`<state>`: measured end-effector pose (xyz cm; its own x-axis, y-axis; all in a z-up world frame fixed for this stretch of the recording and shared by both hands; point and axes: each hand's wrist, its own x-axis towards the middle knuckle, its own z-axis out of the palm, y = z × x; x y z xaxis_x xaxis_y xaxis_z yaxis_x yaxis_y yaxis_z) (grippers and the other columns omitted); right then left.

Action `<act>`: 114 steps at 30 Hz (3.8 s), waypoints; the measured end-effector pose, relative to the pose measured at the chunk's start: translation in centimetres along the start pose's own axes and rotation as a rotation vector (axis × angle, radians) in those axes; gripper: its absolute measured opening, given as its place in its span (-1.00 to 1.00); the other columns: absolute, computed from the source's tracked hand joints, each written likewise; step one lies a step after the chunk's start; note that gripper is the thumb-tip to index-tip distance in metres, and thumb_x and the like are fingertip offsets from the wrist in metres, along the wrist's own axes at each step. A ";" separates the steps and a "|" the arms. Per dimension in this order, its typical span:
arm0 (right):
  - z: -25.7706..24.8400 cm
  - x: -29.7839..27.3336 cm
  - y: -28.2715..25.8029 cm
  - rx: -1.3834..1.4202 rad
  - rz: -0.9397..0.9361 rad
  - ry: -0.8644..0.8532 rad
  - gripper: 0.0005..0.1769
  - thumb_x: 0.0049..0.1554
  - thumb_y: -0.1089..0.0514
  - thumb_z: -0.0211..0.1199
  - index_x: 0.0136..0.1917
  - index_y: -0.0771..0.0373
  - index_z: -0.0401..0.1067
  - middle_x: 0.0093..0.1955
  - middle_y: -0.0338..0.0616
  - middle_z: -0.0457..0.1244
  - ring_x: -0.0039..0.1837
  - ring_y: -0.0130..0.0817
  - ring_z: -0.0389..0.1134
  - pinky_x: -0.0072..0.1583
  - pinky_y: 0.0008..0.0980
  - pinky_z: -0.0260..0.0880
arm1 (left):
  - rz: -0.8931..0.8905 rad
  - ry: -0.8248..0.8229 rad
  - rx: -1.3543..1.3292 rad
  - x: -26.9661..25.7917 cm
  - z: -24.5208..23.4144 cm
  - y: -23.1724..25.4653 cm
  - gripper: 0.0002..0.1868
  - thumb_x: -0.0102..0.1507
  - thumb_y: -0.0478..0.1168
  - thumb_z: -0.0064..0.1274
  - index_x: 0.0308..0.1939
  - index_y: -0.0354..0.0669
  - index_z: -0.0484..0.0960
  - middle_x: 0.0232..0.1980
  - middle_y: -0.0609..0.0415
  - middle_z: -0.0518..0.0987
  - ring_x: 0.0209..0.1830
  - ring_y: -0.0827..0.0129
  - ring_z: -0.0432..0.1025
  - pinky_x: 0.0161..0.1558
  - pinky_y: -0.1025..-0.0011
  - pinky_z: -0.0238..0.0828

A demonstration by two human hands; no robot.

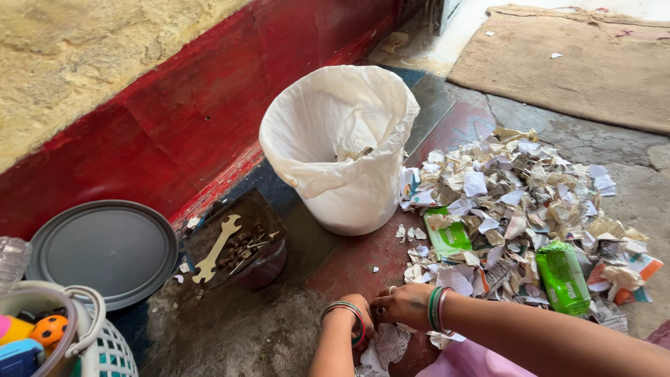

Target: The person sits on the floor and sorts through a pile of shredded paper and small metal pieces. They pick up individual items, place metal pieces into a small container, and transfer paper scraps into a white bucket lined with a plastic bag.

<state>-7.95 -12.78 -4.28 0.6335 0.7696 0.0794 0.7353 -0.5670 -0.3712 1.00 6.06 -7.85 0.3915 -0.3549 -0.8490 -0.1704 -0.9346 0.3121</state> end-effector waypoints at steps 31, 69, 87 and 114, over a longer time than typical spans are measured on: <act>-13.1 20.1 -1.3 0.492 0.618 0.584 -0.69 0.09 0.19 0.31 0.13 0.23 0.55 -0.03 -0.02 0.45 0.01 -0.24 0.51 0.07 -0.32 0.49 | 0.228 0.660 -0.869 -15.3 -18.1 -6.7 -0.77 0.23 -0.42 0.14 -0.05 -0.43 0.73 -0.27 -0.09 0.73 -0.45 0.32 0.58 -0.46 0.39 0.51; -6.8 -3.2 8.0 0.035 0.626 0.325 -0.62 0.02 0.37 0.13 -0.06 0.04 0.67 0.06 -0.17 0.45 0.06 -0.15 0.50 0.17 -0.24 0.50 | 0.138 0.538 -0.083 -3.6 -8.4 5.5 -0.64 0.01 -0.32 0.36 -0.11 -0.04 0.78 -0.16 -0.03 0.68 -0.14 0.16 0.62 -0.06 0.26 0.59; -4.8 -2.7 7.4 0.313 0.868 0.170 -0.66 -0.02 0.09 0.45 0.06 0.10 0.65 -0.01 -0.17 0.47 0.01 -0.24 0.52 0.11 -0.28 0.52 | 0.228 0.715 -0.219 1.5 -3.8 10.1 -0.71 0.05 -0.37 0.22 -0.21 0.05 0.82 -0.10 -0.12 0.70 -0.08 0.04 0.61 0.05 0.24 0.56; -30.0 9.6 11.8 0.565 0.701 0.578 -0.71 0.02 0.17 0.44 0.05 0.19 0.65 -0.10 -0.17 0.50 -0.11 -0.44 0.50 -0.02 -0.38 0.59 | 0.550 1.184 -0.256 -14.6 -25.3 13.2 -0.54 0.11 -0.50 0.02 0.05 -0.11 0.72 -0.09 -0.18 0.69 -0.09 0.09 0.62 -0.02 0.26 0.51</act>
<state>14.01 -20.91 19.89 0.9985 -0.0145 0.0531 0.0389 -0.4964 -0.8672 15.94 -1.68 19.43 0.8946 -0.3687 0.2526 -0.4361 -0.5961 0.6742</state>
